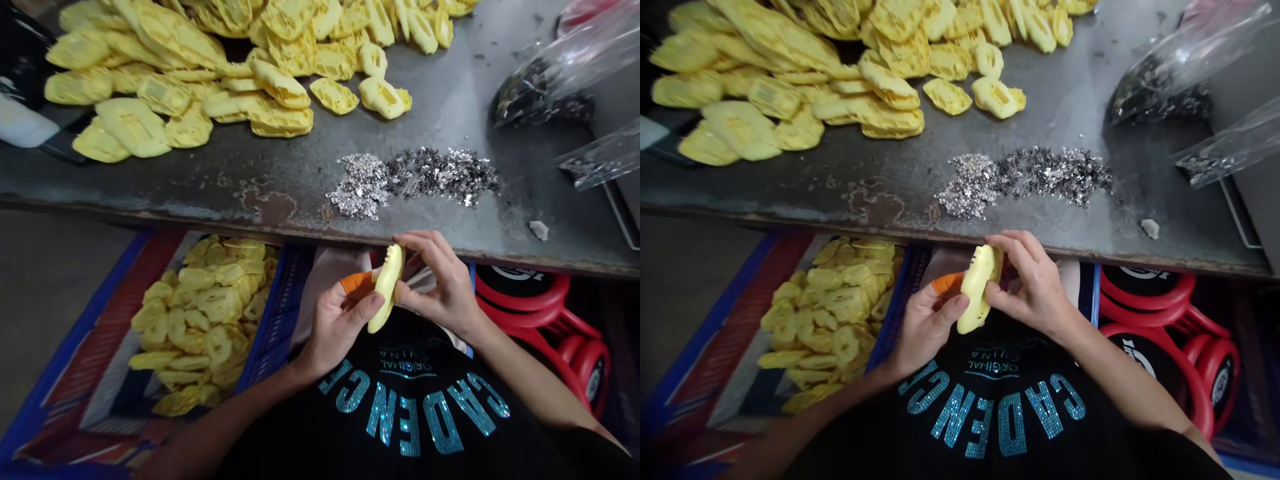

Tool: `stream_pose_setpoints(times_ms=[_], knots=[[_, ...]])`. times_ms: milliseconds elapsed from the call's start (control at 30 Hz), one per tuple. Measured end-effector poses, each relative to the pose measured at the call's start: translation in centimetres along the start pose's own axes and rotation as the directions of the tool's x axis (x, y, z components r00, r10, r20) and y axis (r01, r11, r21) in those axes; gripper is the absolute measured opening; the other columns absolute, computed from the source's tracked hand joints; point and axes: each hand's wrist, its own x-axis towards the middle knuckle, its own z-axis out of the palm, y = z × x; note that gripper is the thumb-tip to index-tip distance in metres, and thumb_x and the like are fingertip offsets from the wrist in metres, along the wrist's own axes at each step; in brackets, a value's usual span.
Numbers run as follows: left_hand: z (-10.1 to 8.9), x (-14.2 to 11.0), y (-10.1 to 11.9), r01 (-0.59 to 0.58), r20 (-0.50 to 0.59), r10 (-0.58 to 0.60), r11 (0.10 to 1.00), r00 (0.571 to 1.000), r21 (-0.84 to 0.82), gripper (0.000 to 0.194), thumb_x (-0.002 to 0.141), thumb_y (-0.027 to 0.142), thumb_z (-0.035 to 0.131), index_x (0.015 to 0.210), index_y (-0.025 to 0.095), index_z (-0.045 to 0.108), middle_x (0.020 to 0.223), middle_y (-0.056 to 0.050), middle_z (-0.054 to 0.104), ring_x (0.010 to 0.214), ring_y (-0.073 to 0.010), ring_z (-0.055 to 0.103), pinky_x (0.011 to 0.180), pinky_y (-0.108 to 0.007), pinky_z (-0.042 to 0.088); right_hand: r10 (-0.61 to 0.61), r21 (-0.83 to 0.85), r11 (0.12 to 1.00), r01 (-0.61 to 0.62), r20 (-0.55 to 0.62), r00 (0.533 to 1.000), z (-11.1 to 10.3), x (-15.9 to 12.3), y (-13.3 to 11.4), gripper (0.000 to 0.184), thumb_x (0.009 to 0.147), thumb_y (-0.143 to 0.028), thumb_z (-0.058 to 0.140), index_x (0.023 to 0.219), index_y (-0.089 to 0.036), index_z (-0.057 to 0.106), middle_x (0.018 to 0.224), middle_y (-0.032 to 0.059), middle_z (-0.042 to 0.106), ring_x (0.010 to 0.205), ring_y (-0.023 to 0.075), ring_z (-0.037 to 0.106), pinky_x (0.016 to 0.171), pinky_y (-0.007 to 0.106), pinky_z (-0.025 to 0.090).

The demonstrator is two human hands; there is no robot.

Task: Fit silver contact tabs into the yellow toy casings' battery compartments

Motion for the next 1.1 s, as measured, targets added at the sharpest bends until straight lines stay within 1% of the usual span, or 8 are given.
stream_pose_setpoints(times_ms=[200,333,433,533,633,767,933,1100], knots=[[-2.1,0.9,-1.4,0.027,-0.088,-0.022,0.998,0.996,0.058,0.051,0.085,0.057,0.111,0.121,0.023,0.101,0.104,-0.011,0.095,0.098,-0.0294,0.092,0.094,-0.037,0.076,0.004,-0.033,0.999,-0.003,0.009,1.000,0.5,1.3,0.6,0.056,0.099,-0.024,0.085,0.153,-0.026,0.068,0.142,0.0141,0.078,0.116,0.0289,0.082,0.092,0.045,0.076],[-3.0,1.9,-1.2,0.080,-0.097,-0.081,0.997,0.992,-0.012,0.043,0.082,0.055,0.113,0.105,0.021,0.100,0.096,-0.009,0.094,0.088,-0.0254,0.091,0.085,-0.032,0.074,0.014,-0.051,0.999,-0.012,0.030,0.999,1.1,2.0,0.7,0.056,0.100,-0.027,0.087,0.154,-0.026,0.069,0.143,0.0143,0.079,0.124,0.0308,0.081,0.101,0.048,0.075],[-2.9,3.2,-0.1,0.124,0.006,-0.125,0.981,0.992,-0.150,0.047,0.079,0.052,0.116,0.111,0.026,0.094,0.102,-0.006,0.095,0.085,-0.0234,0.090,0.077,-0.030,0.074,0.022,-0.013,1.000,-0.020,0.120,0.992,0.6,2.9,1.4,0.055,0.108,-0.034,0.085,0.159,-0.026,0.067,0.147,0.0149,0.079,0.129,0.0311,0.080,0.103,0.050,0.074],[-2.9,4.2,1.6,0.200,0.182,-0.159,0.951,0.970,-0.236,0.059,0.081,0.046,0.116,0.130,0.035,0.086,0.128,-0.005,0.094,0.111,-0.0291,0.093,0.092,-0.037,0.079,-0.004,0.016,1.000,0.001,0.183,0.983,-1.0,4.6,3.9,0.046,0.115,-0.042,0.081,0.158,-0.029,0.070,0.141,0.0107,0.083,0.122,0.0285,0.081,0.099,0.046,0.071],[-3.8,4.4,2.9,0.249,0.253,-0.190,0.941,0.949,-0.227,0.073,0.089,0.048,0.111,0.153,0.042,0.076,0.148,-0.006,0.089,0.131,-0.0357,0.090,0.095,-0.042,0.080,0.042,-0.320,0.947,-0.019,0.065,0.997,-2.7,6.4,7.5,0.016,0.117,-0.033,0.075,0.130,-0.031,0.084,0.121,0.0066,0.084,0.114,0.0304,0.076,0.102,0.053,0.061],[-5.0,4.1,3.5,0.275,0.262,-0.215,0.937,0.941,-0.217,0.074,0.099,0.056,0.101,0.164,0.044,0.069,0.161,-0.008,0.084,0.133,-0.0391,0.089,0.084,-0.042,0.083,0.154,-0.604,0.793,-0.076,0.078,0.985,-2.5,8.1,10.9,0.012,0.113,-0.032,0.074,0.112,-0.031,0.085,0.114,0.0084,0.078,0.118,0.0359,0.065,0.109,0.062,0.051],[-4.6,4.0,3.6,0.263,0.218,-0.216,0.941,0.952,-0.215,0.069,0.101,0.057,0.099,0.162,0.040,0.072,0.164,-0.007,0.083,0.134,-0.0379,0.089,0.086,-0.040,0.083,0.217,-0.571,0.814,-0.112,0.119,0.969,-1.5,8.9,11.1,0.015,0.112,-0.031,0.068,0.108,-0.028,0.082,0.113,0.0105,0.075,0.118,0.0373,0.063,0.108,0.061,0.049],[-4.1,3.6,3.3,0.265,0.216,-0.220,0.942,0.951,-0.208,0.068,0.101,0.057,0.098,0.162,0.038,0.074,0.163,-0.007,0.083,0.135,-0.0393,0.089,0.086,-0.041,0.083,0.270,-0.391,0.909,-0.142,0.294,0.917,-4.1,8.3,9.3,0.016,0.108,-0.031,0.068,0.099,-0.025,0.080,0.104,0.0098,0.075,0.106,0.0323,0.064,0.101,0.052,0.049]])
